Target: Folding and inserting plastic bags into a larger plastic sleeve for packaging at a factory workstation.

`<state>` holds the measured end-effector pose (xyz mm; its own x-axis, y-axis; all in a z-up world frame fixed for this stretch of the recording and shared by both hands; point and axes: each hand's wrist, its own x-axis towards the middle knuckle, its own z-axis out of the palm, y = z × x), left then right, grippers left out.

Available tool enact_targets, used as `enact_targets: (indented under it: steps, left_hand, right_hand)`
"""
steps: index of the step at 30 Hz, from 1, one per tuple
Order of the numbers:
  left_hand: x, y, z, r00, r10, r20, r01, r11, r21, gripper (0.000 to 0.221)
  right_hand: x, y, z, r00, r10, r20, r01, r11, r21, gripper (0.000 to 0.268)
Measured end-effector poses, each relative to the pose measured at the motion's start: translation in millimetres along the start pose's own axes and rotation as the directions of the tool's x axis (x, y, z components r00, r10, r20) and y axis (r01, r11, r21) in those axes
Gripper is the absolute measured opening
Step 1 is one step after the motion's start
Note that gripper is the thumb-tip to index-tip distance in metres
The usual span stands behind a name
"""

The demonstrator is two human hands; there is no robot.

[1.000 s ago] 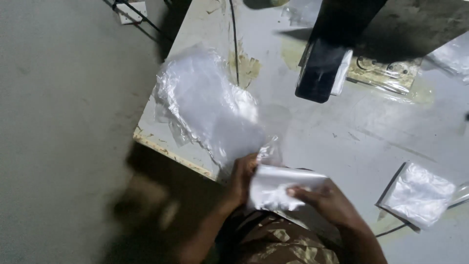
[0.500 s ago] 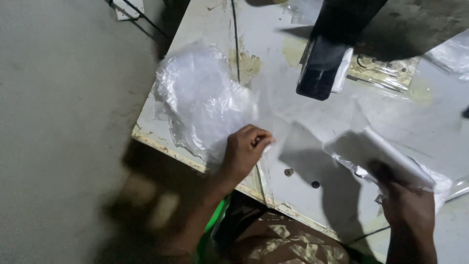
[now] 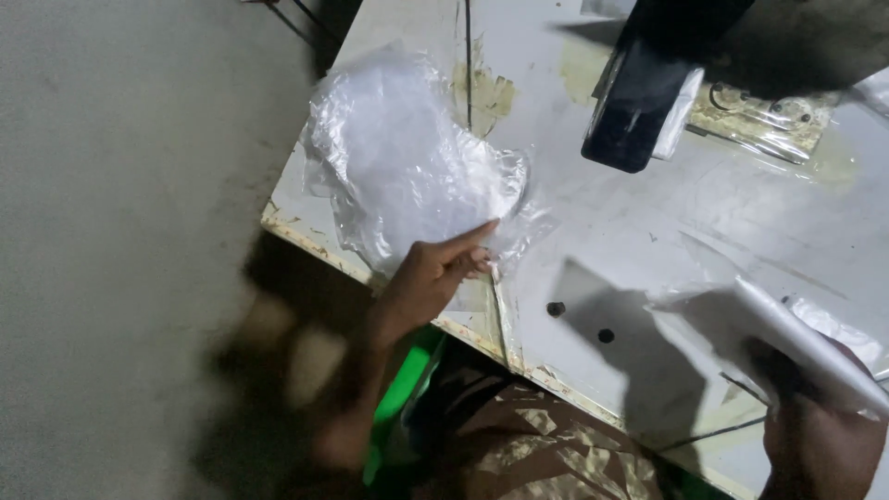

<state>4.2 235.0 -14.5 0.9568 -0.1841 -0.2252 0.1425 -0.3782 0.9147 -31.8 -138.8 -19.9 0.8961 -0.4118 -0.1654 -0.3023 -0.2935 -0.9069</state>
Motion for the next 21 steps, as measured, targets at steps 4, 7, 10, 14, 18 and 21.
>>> enact_targets:
  steps: [4, 7, 10, 14, 18, 21]
  left_hand:
    - [-9, 12, -14, 0.812, 0.07, -0.579, -0.045, 0.997, 0.057, 0.029]
    - [-8, 8, -18, 0.612, 0.288, -0.737, -0.046, 0.943, 0.33, 0.019]
    - [7, -16, 13, 0.646, 0.351, -0.677, 0.001, 0.887, 0.462, 0.017]
    - [35, -54, 26, 0.786, 0.158, -0.597, 0.075, 0.935, 0.346, 0.005]
    - [30, -40, -1, 0.856, -0.149, -0.495, 0.134, 0.989, -0.067, 0.019]
    - [35, -30, -12, 0.896, -0.087, -0.435, -0.014, 0.975, -0.223, 0.024]
  right_hand:
    - [-7, -7, 2, 1.0, 0.002, -0.006, -0.003, 0.986, -0.166, 0.036]
    - [0, 3, 8, 1.0, -0.023, 0.018, 0.025, 0.992, -0.123, 0.035]
    - [2, 11, 10, 0.999, -0.032, 0.025, 0.034, 0.997, -0.076, 0.034]
    - [-1, -2, 16, 0.995, -0.008, 0.097, 0.014, 0.998, -0.054, 0.033]
    - [9, 12, 15, 0.995, 0.004, 0.096, -0.006, 1.0, 0.022, 0.027]
    - [18, -4, 22, 1.0, 0.021, -0.015, -0.019, 0.99, 0.141, 0.026]
